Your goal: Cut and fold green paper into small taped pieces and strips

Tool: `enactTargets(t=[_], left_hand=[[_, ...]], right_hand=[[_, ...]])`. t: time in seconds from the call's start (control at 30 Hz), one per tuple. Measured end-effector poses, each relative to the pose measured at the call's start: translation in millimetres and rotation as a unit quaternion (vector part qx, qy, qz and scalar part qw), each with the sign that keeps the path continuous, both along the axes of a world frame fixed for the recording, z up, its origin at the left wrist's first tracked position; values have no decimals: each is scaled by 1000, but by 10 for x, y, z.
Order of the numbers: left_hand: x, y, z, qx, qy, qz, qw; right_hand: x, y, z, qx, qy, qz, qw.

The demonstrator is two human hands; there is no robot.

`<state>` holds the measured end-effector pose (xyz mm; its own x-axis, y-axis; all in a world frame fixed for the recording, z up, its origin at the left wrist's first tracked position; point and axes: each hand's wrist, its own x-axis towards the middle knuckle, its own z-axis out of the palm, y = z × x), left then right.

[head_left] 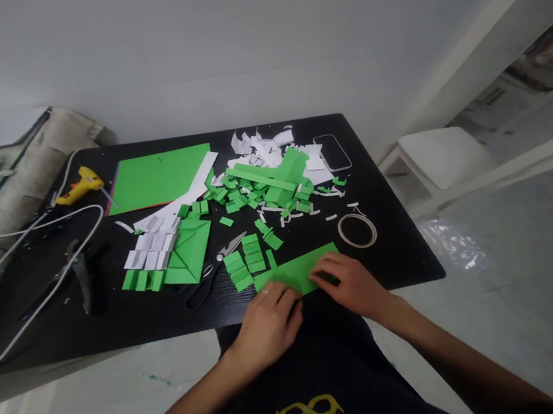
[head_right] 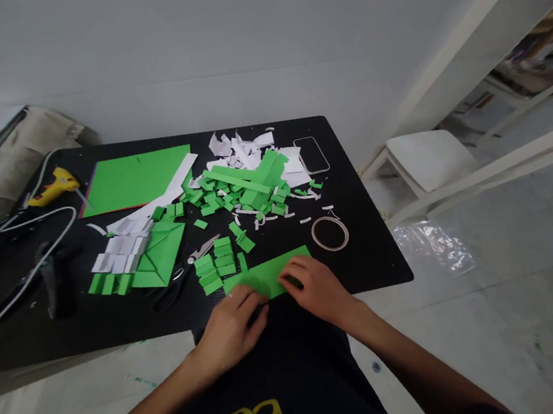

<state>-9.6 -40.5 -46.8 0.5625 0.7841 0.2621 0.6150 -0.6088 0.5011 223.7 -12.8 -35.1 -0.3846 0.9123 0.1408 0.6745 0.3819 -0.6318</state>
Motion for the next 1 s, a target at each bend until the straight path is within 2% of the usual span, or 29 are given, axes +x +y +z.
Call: enactTargets(t=[0.1,0.2,0.5,0.77,1.0], left_hand=[[209,69,16,-12,60,18,998],[376,155,31,-68,115,44,990],[590,293,115,-156,163,49,973],[613,468,277,-267,180,34,946],[406,535,430,-384,152,26,910]], right_hand=[[14,18,-49,-28,6,-4,1000],[54,43,-30,-58,42,-12,997],[88,109,14,-113,93,-32,989],[97,130,29,-144,90,-22,985],[91,123,22,-146,85,-25,985]])
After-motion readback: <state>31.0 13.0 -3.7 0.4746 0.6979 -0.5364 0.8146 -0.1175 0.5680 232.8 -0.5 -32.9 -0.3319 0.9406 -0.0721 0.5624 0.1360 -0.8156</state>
